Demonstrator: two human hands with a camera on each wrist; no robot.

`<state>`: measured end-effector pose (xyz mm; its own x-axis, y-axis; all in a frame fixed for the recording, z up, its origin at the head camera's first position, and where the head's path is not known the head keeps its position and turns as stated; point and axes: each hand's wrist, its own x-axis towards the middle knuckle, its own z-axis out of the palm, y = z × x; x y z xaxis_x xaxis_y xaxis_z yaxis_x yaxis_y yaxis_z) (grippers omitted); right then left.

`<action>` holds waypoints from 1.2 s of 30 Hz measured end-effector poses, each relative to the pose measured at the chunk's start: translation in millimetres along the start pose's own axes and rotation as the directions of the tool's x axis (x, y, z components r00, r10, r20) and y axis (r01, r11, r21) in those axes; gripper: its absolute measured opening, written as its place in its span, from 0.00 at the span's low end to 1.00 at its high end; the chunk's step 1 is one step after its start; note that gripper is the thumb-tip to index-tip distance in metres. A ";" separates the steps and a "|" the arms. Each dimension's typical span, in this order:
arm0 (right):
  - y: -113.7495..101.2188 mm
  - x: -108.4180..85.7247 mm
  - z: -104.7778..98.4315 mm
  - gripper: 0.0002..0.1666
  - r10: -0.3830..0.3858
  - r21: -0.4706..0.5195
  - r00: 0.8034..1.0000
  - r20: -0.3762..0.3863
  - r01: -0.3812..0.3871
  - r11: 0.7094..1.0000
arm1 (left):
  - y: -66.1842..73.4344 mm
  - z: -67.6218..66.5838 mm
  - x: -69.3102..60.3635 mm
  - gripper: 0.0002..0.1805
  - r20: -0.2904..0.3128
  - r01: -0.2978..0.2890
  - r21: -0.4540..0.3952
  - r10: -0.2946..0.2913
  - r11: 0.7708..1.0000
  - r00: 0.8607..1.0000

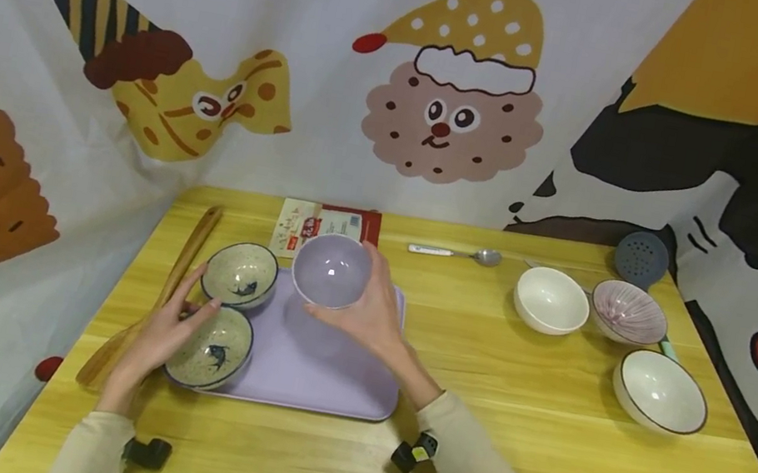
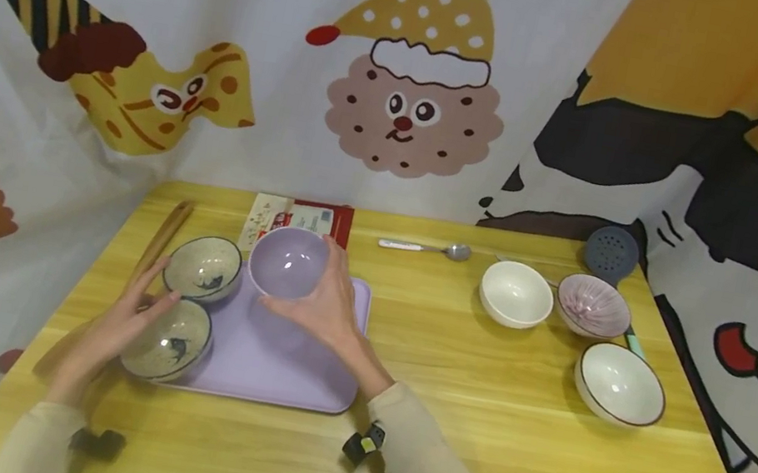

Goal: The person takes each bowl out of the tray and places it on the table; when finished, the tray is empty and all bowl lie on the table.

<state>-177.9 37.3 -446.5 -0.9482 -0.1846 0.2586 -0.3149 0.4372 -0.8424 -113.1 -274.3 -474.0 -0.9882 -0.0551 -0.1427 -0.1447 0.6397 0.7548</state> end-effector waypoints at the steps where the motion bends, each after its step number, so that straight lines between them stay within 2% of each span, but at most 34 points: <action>1: -0.4 -1.3 -3.1 0.75 -0.002 0.004 1.000 -0.015 0.002 1.000 | -0.1 0.2 0.2 0.43 0.000 -0.002 0.002 0.002 1.000 1.000; 7: -1.3 -7.0 -22.9 0.74 0.004 0.040 0.997 -0.075 -0.001 0.999 | -1.1 0.9 1.4 0.42 -0.006 -0.008 0.000 0.008 1.000 1.000; 12: -1.5 -13.3 -43.5 0.74 0.014 0.025 0.993 -0.121 -0.011 1.000 | -0.8 1.4 2.5 0.43 -0.007 0.001 0.011 -0.001 1.000 1.000; 25: 12.1 -44.4 -105.2 0.71 -0.023 0.003 0.967 -0.254 0.025 1.000 | -1.2 -0.2 -2.0 0.44 0.019 0.022 -0.008 -0.022 1.000 1.000; 36: 29.2 -71.0 -142.7 0.70 0.088 -0.021 0.940 -0.330 -0.100 0.995 | -2.1 0.7 -0.3 0.43 0.022 0.022 -0.002 -0.022 1.000 1.000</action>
<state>-125.8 188.8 -422.0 -0.9327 0.1556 0.3254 -0.2194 0.4715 -0.8541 -112.5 -275.2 -476.0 -0.9834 -0.0524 -0.1736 -0.1669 0.6365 0.7530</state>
